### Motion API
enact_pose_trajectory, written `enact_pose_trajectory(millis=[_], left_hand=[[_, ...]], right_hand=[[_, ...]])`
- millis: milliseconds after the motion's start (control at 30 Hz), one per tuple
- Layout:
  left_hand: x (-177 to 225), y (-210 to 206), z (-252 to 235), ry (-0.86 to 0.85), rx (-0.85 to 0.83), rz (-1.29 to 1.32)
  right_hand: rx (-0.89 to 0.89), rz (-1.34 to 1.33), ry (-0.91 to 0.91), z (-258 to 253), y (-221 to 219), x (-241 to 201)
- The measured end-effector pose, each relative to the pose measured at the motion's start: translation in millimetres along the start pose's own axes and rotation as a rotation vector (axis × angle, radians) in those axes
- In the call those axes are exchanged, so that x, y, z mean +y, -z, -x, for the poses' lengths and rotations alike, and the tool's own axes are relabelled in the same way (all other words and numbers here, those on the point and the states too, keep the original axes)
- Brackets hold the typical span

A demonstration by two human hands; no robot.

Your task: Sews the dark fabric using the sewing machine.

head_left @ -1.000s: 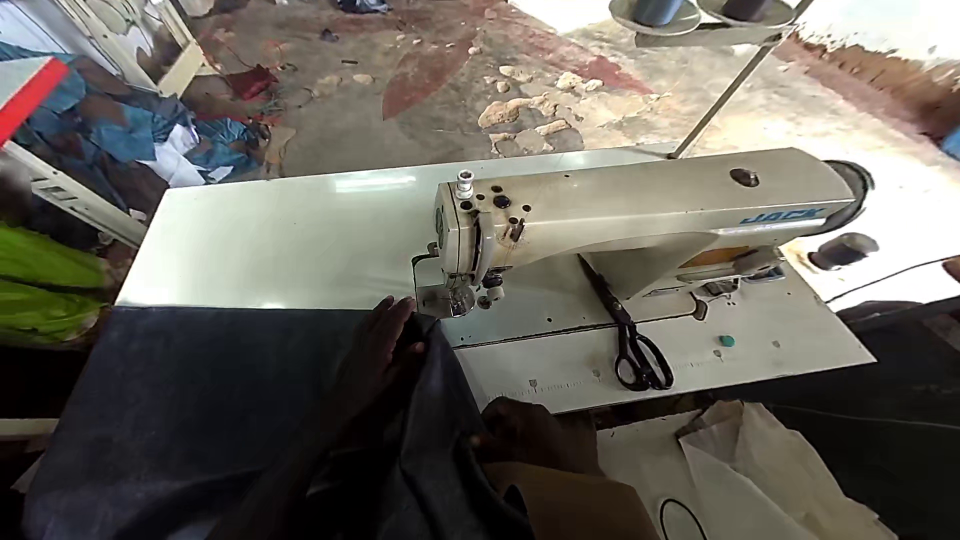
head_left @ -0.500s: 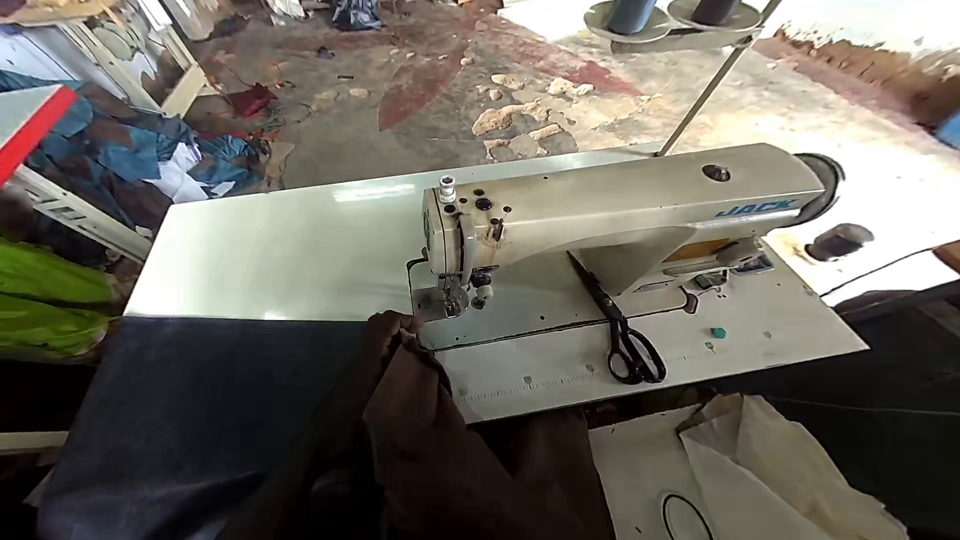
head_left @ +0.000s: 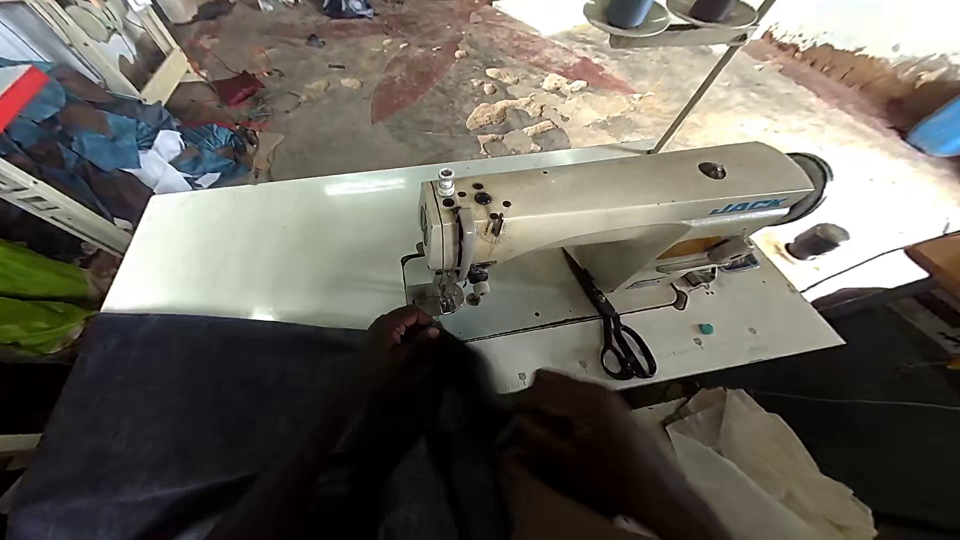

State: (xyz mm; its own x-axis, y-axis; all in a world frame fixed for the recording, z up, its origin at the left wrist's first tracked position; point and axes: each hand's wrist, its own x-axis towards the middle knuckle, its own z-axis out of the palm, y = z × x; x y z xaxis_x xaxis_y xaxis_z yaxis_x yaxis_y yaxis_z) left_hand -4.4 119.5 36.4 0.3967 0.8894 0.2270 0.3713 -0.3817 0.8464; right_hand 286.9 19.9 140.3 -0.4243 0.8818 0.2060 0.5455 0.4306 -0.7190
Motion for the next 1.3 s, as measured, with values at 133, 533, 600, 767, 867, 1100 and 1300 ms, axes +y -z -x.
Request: enact_pose_trajectory(millis=[133,533,600,767,867,1100,1300], left_hand=[[2,-43,-12,0.063,0.147,-0.152],[-1,-56,-26,0.126,0.178,-0.435],[-11,-45,-30,0.118,0.141,-0.5],[-13,-35,-29,0.071,0.185,-0.66],[1,-34,-17,-0.089,0.274,-0.753],[2,-55,28,-0.052,0.046,-0.709],[3,-61,30,0.112,0.019,-0.667]], right_hand=[[0.13,0.244,-0.092,-6,71,66],[-0.348,0.203,-0.209,-54,-61,-1],[-0.235,0.362,-0.124,-40,-116,41],[-0.156,0.587,0.143,-30,-120,88],[-0.259,0.562,0.212,-37,-100,97],[-0.363,0.456,0.277,-47,-76,112],[-0.278,0.314,0.205,-56,-73,110]])
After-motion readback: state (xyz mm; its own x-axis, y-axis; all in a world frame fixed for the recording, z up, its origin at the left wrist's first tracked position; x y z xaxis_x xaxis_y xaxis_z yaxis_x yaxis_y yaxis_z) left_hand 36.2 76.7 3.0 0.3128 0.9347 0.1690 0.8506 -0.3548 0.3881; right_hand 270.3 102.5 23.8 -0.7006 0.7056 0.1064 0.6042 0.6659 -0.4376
